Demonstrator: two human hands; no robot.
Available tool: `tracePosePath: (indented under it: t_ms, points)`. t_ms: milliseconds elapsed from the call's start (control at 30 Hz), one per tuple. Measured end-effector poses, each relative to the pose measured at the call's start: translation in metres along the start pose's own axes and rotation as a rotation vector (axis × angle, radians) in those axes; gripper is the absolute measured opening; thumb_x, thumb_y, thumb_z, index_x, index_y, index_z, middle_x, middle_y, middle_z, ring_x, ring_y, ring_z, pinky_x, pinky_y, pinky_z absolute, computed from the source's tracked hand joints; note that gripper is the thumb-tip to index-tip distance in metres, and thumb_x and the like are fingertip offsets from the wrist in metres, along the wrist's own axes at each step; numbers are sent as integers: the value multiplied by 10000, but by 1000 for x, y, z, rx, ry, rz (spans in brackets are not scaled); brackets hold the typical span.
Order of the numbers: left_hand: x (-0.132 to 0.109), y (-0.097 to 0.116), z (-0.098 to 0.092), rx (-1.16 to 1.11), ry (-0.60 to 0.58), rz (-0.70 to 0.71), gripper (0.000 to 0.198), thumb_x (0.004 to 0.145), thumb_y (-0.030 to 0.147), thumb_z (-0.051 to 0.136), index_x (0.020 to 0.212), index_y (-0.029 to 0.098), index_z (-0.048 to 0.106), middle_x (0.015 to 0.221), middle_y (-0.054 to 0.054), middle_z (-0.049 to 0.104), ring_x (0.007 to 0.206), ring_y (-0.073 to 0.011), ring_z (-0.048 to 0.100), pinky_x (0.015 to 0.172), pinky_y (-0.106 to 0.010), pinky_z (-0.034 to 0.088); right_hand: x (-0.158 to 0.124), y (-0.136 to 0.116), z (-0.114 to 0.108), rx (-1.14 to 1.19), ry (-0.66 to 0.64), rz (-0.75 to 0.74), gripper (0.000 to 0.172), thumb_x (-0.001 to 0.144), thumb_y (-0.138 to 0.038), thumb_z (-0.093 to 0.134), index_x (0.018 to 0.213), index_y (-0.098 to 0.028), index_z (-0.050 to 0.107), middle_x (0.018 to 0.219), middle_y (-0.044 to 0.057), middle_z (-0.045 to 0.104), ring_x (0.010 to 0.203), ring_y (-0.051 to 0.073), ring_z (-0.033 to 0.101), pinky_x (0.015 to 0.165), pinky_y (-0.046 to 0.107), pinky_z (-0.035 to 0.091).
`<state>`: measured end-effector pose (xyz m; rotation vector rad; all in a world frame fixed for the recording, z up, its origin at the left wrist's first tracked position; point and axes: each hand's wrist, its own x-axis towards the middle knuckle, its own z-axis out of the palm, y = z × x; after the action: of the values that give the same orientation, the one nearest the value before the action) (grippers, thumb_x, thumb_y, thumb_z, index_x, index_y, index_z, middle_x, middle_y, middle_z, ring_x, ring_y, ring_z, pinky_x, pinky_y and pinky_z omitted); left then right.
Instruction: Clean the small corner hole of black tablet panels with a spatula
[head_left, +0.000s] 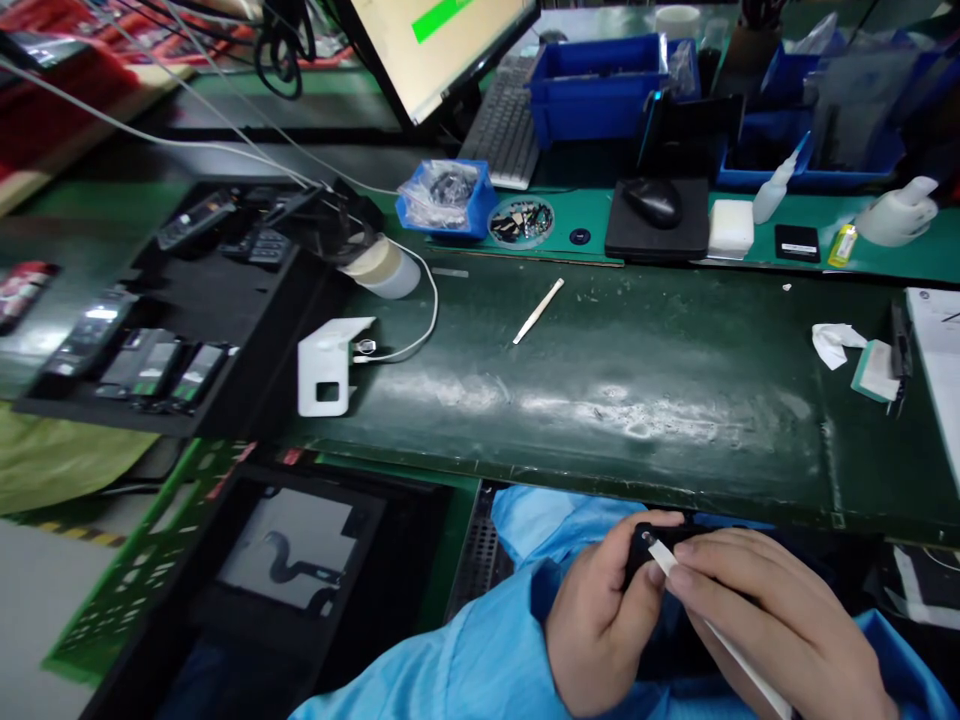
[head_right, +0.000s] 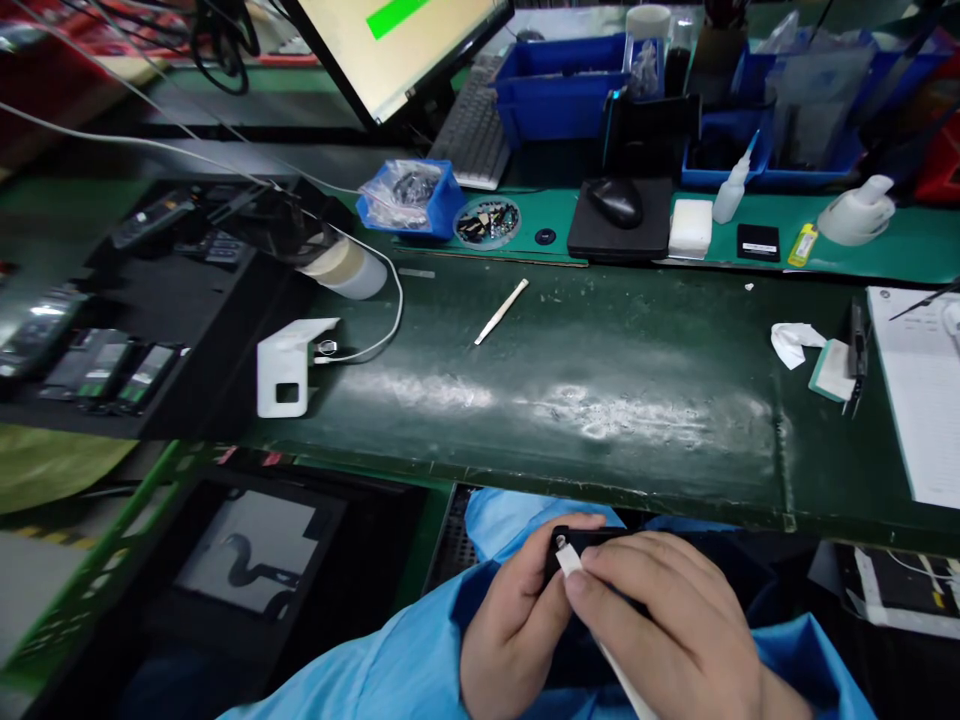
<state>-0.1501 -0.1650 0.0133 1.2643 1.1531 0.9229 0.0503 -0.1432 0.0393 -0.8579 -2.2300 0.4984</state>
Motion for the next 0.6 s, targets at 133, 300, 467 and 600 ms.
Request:
tracePosePath:
  t_ms: [133,300,467,600]
  points:
    - [-2,0,0,9,5,-2,332,1087,300,508,1400,364,600,1298,33,752,1181,-147,705,1012,-233,505,0,-2,0,-2,16,24,506,923,-32,618,1411,-162,641,1214,114,748,1169,259,716,907,377,668]
    - [-3,-2,0,26,13,6,353,1085,290,516,1410,409,584,1312,59,743,1195,-136,696,1022,-227,499,0,-3,1,4,34,35,526,917,-24,628,1419,-183,642,1200,101,763,1142,262,736,893,377,679]
    - [-1,-1,-1,17,-2,33,353,1083,278,514,1409,393,582,1279,56,753,1160,-129,709,997,-214,510,-1,-3,2,-12,40,51,520,914,-33,647,1408,-197,657,1210,97,762,1143,268,738,900,376,682]
    - [0,0,-1,16,-4,52,352,1084,269,504,1412,369,581,1273,41,758,1134,-136,717,973,-218,523,-3,-3,3,-3,51,41,514,919,-35,649,1408,-194,653,1213,97,760,1143,265,735,896,386,682]
